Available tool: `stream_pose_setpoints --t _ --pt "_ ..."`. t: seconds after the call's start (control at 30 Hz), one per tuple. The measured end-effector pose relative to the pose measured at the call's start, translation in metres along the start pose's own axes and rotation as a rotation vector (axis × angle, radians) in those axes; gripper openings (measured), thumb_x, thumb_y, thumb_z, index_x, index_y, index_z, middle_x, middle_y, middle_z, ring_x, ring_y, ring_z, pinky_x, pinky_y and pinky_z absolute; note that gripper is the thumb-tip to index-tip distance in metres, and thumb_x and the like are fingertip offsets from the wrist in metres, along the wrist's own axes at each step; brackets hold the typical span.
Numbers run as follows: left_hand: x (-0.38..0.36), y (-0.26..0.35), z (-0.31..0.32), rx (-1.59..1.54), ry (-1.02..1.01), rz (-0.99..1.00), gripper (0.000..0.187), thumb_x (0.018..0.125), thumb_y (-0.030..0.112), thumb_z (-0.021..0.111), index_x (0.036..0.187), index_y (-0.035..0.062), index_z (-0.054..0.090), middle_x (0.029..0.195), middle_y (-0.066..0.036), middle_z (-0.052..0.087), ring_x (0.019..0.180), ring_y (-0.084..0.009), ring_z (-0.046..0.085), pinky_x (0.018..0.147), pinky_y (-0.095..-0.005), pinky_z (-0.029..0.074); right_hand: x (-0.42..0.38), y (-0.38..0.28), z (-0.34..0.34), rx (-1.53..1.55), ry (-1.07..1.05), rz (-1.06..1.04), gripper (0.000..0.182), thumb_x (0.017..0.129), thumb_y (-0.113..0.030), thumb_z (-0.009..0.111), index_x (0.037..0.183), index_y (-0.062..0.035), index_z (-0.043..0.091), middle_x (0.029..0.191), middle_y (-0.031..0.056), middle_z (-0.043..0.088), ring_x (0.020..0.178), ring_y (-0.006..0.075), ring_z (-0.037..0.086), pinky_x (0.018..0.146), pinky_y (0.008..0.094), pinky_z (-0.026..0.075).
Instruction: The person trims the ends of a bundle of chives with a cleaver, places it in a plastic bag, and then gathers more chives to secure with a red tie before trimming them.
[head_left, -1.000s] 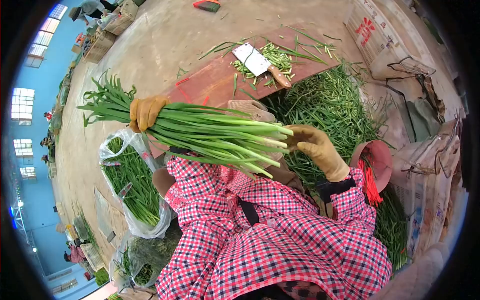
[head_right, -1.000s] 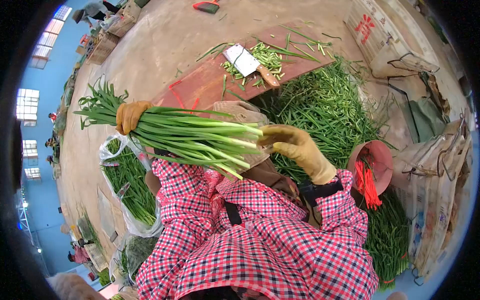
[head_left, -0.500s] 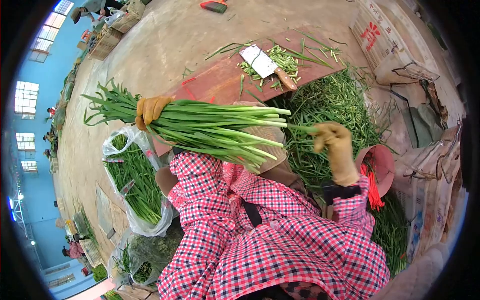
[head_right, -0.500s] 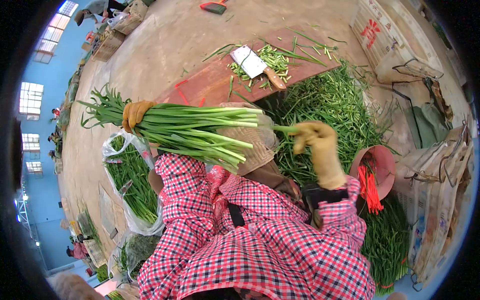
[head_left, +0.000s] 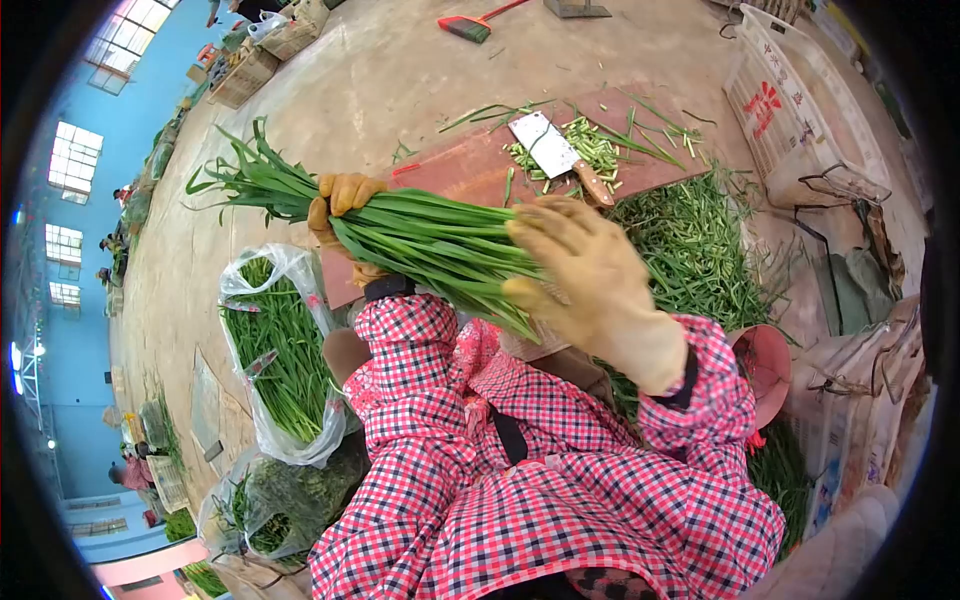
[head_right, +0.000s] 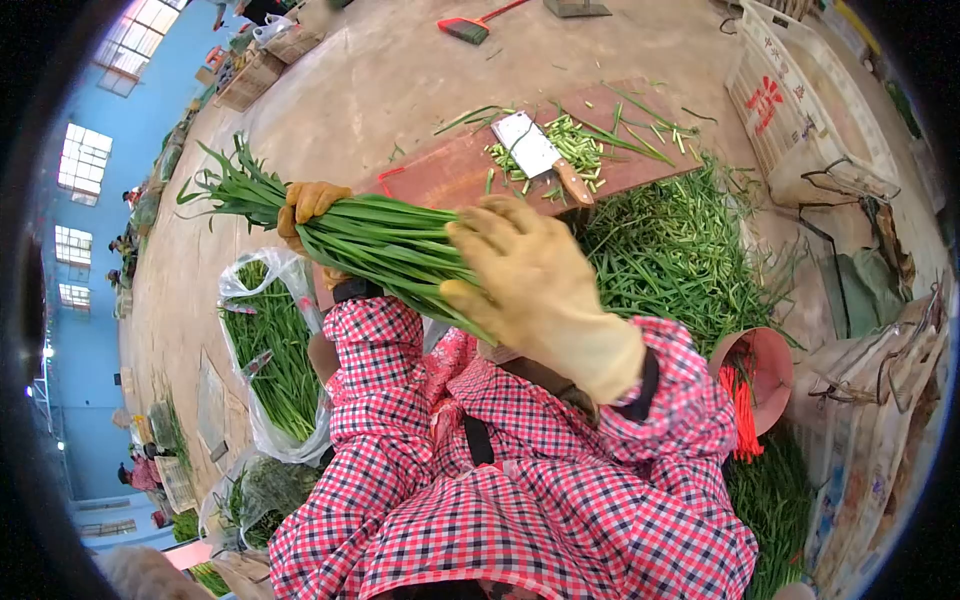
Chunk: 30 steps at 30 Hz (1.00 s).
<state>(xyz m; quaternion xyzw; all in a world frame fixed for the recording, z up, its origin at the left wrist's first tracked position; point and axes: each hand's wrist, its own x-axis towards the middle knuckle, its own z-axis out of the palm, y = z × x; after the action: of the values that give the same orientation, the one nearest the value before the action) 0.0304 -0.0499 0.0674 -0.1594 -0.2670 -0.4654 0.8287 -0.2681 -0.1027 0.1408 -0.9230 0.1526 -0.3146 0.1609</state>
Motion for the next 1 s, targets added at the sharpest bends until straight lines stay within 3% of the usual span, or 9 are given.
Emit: stream_pose_setpoints --t 0.17,0.3,0.43,0.57,0.67,0.77,0.8,0.9,1.0 --pt "0.002 -0.005 0.008 0.023 -0.020 -0.028 0.016 0.089 0.013 0.063 0.088 0.0111 0.047 0.069 0.006 0.041 0.065 -0.0065 0.041 0.072 -0.0268 0.037 0.000 0.011 0.047 -0.013 0.004 -0.004 0.032 0.078 -0.019 0.073 0.106 -0.0041 0.068 0.117 0.0079 0.067 0.110 0.0301 0.061 0.092 0.0434 0.049" --pt "-0.003 -0.003 0.012 0.181 0.110 0.016 0.013 0.090 0.015 0.063 0.090 0.0098 0.050 0.070 0.004 0.043 0.067 -0.0089 0.042 0.074 -0.0272 0.039 -0.006 0.028 0.056 0.428 0.219 0.077 0.021 0.084 -0.008 0.072 0.104 -0.0032 0.068 0.100 0.0091 0.072 0.092 0.0245 0.068 0.081 0.0357 0.054" --pt "-0.001 -0.001 0.015 0.296 0.397 -0.004 0.012 0.092 0.016 0.062 0.087 0.0106 0.052 0.072 0.004 0.048 0.069 -0.0090 0.047 0.075 -0.0273 0.045 -0.009 0.031 0.027 1.229 0.283 0.515 0.013 0.096 -0.009 0.063 0.104 0.0006 0.066 0.085 0.0077 0.070 0.075 0.0161 0.067 0.070 0.0274 0.053" --pt "0.000 0.001 0.001 0.491 0.454 -0.040 0.012 0.093 0.017 0.060 0.092 0.0052 0.056 0.083 -0.003 0.056 0.080 -0.0160 0.053 0.075 -0.0302 0.047 -0.013 0.057 0.008 1.208 0.481 0.484 0.021 0.098 -0.015 0.062 0.109 0.0016 0.066 0.081 0.0044 0.068 0.071 0.0114 0.065 0.069 0.0269 0.054" --pt "-0.010 0.005 -0.025 1.006 0.377 0.155 0.030 0.096 0.022 0.057 0.115 -0.0014 0.055 0.099 -0.011 0.063 0.095 -0.0218 0.059 0.083 -0.0326 0.052 -0.029 0.086 -0.004 1.162 0.757 0.491 0.022 0.098 -0.017 0.063 0.108 0.0019 0.066 0.083 0.0042 0.068 0.072 0.0118 0.065 0.068 0.0278 0.054" --pt "-0.010 0.016 -0.047 1.154 0.589 0.291 0.033 0.099 0.019 0.053 0.123 -0.0028 0.051 0.108 -0.014 0.064 0.099 -0.0227 0.063 0.084 -0.0358 0.055 -0.064 0.122 -0.013 0.837 0.684 0.684 0.024 0.097 -0.016 0.064 0.112 0.0024 0.066 0.090 0.0060 0.070 0.077 0.0122 0.065 0.072 0.0266 0.054" --pt "-0.002 0.000 -0.003 1.034 0.827 0.132 0.027 0.099 0.008 0.048 0.123 -0.0025 0.052 0.112 -0.016 0.066 0.097 -0.0247 0.065 0.082 -0.0380 0.058 -0.075 0.129 -0.005 0.697 0.535 0.773 0.034 0.094 -0.020 0.069 0.120 0.0010 0.065 0.106 0.0091 0.070 0.090 0.0153 0.066 0.083 0.0288 0.053" --pt "-0.001 0.017 -0.033 1.405 0.682 0.228 0.026 0.098 0.009 0.046 0.121 -0.0027 0.054 0.108 -0.015 0.068 0.090 -0.0246 0.067 0.078 -0.0372 0.058 -0.097 0.110 0.003 0.490 0.011 0.784 0.049 0.089 -0.026 0.074 0.129 -0.0008 0.061 0.121 0.0110 0.066 0.109 0.0182 0.062 0.095 0.0320 0.048" --pt "0.011 0.034 -0.053 1.370 0.722 0.302 0.028 0.095 0.022 0.050 0.104 -0.0014 0.062 0.096 -0.014 0.069 0.082 -0.0274 0.066 0.074 -0.0388 0.058 -0.096 0.087 0.015 0.757 0.114 0.664 0.060 0.088 -0.031 0.074 0.137 -0.0025 0.054 0.132 0.0117 0.060 0.127 0.0215 0.052 0.103 0.0352 0.043"
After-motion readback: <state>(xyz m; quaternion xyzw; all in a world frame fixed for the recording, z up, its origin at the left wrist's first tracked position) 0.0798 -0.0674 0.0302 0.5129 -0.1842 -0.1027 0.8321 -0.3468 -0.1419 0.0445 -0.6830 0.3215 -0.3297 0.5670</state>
